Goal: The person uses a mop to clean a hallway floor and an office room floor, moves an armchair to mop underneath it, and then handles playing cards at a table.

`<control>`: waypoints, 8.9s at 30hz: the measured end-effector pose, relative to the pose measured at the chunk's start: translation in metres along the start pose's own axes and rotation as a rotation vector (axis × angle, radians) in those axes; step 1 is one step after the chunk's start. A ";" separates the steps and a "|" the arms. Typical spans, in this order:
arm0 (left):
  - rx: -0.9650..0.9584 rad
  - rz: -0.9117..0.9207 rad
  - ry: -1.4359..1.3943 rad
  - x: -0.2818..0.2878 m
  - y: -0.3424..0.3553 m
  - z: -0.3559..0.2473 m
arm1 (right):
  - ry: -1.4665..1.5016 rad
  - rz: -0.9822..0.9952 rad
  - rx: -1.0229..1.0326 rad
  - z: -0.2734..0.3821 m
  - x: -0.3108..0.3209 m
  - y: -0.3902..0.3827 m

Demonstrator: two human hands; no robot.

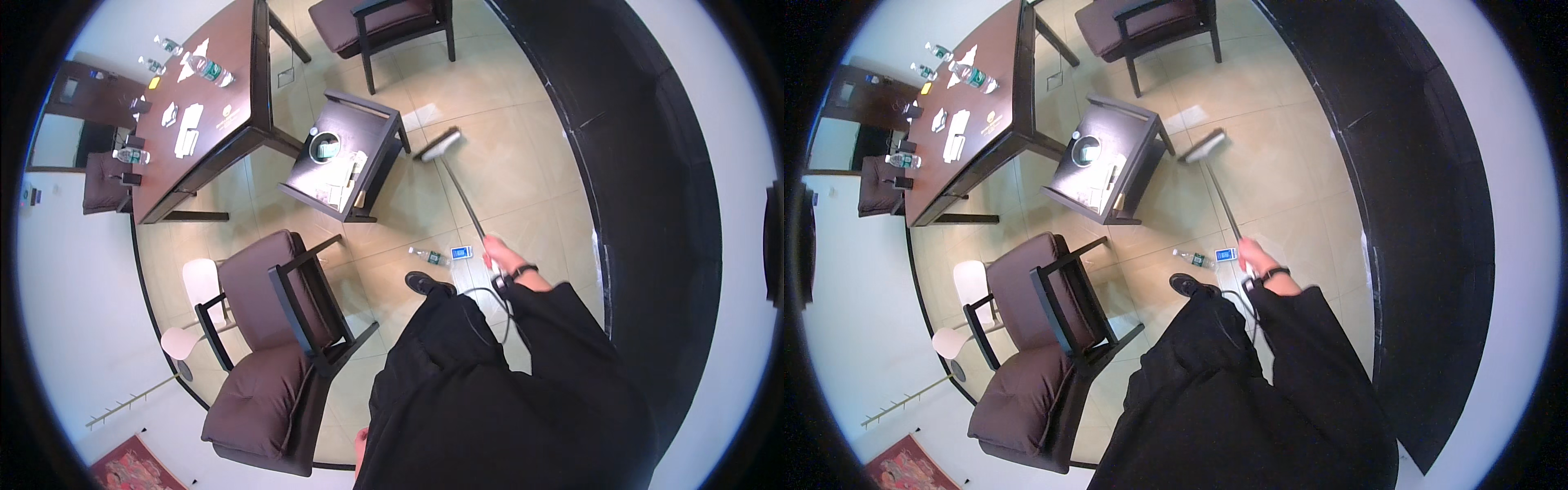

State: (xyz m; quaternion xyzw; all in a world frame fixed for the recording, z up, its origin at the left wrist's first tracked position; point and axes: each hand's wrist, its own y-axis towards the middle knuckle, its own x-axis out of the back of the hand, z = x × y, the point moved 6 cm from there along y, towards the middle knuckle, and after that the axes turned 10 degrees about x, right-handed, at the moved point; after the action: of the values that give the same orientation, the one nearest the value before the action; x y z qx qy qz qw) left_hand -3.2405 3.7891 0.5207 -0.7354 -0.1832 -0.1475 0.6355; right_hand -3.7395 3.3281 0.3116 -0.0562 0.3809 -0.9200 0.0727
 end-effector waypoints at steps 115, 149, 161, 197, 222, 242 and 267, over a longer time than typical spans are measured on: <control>0.204 0.038 -0.027 0.008 -0.124 0.443 | -0.180 -0.554 0.120 -0.173 0.165 -0.195; -0.046 0.165 0.160 0.064 0.057 0.406 | 0.277 -0.400 -0.166 -0.292 -0.039 -0.548; 0.071 -0.054 -0.143 0.059 -0.164 0.244 | -0.822 -0.467 0.004 -0.242 0.192 -0.272; -1.059 -1.010 0.389 0.204 -0.103 -0.076 | -0.841 0.178 0.451 -0.144 -0.180 -0.289; -0.720 -1.149 0.701 0.206 -0.114 -0.073 | -1.168 0.423 0.604 -0.124 -0.167 -0.093; -0.779 -1.160 0.468 0.193 -0.117 -0.074 | -0.884 0.090 0.256 -0.141 0.010 -0.421; -1.556 -0.457 0.614 0.237 -0.119 -0.080 | -0.365 -0.296 0.093 -0.224 -0.356 -0.475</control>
State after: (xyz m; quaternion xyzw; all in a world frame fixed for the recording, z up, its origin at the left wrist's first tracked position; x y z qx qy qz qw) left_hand -3.0827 3.7443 0.7440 -0.8341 0.0062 -0.5469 -0.0722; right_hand -3.4678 3.8783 0.4741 -0.2735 0.3063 -0.9118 0.0073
